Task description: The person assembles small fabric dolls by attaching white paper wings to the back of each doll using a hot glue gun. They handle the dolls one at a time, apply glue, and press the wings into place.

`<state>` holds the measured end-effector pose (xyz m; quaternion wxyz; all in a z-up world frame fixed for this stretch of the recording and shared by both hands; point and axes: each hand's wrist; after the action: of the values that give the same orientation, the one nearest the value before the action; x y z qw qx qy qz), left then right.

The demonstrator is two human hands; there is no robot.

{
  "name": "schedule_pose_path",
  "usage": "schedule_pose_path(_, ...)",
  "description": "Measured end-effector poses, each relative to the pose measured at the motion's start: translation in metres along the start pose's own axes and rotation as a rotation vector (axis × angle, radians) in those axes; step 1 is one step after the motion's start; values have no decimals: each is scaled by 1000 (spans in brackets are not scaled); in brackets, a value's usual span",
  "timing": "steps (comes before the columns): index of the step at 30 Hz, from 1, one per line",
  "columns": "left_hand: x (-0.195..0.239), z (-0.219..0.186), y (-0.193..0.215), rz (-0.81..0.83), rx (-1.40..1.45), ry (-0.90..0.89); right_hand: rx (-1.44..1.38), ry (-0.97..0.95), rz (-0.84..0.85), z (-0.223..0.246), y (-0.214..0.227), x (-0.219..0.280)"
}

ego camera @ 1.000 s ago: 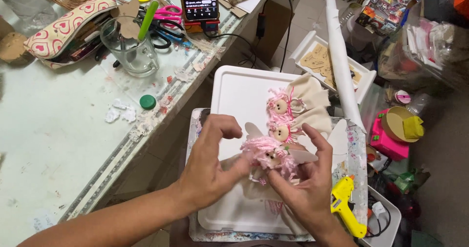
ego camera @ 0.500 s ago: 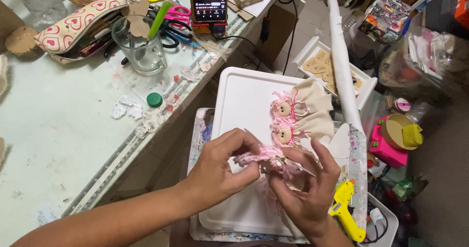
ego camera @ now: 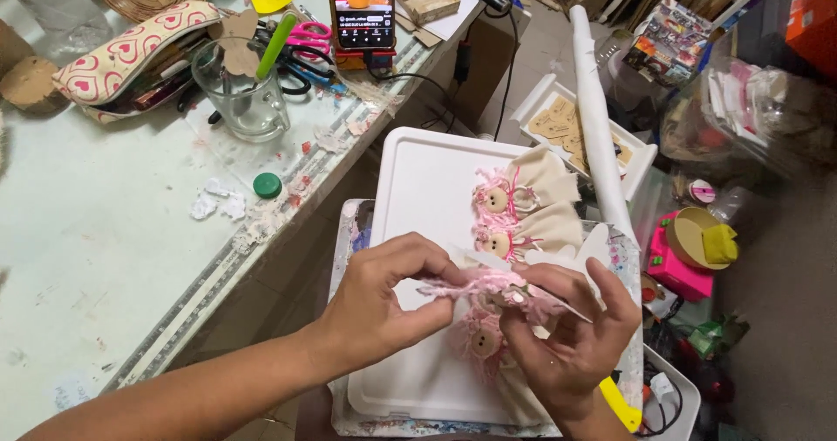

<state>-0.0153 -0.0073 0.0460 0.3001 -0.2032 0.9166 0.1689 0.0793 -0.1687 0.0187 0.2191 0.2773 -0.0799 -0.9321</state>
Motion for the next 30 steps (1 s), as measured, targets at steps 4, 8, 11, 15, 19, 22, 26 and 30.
schedule_pose_path(4, 2, -2, -3, -3, 18, -70, -41, 24, -38, -2, 4, -4)
schedule_pose_path(8, 3, 4, -4, 129, 132, 103, -123, -105, -52, 0, 0, -1)
schedule_pose_path(11, 0, 2, -1, 152, 151, 182, -240, -296, -95, 4, -3, -2)
schedule_pose_path(15, -3, -2, 5, 34, -90, -41, -133, -436, -101, 14, -2, -4)
schedule_pose_path(19, 4, 8, 4, 105, -568, -707, -138, -447, -30, 16, -3, -1)
schedule_pose_path(22, -1, 3, 11, 258, -646, -729, -218, -465, -10, 22, -8, 1)
schedule_pose_path(26, 1, 4, 9, 268, -529, -673, -192, -484, 87, 23, -2, 0)
schedule_pose_path(30, 4, 7, 7, 219, -455, -687, -184, -561, 137, 24, 3, -6)
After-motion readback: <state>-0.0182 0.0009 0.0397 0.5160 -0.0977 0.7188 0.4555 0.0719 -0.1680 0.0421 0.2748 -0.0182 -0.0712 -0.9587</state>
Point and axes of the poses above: each hand's wrist, its own x-axis away from the middle knuckle, its own y-axis out of the back of the hand, z = x × y, and after that the axes turned 13 degrees about -y, right-handed
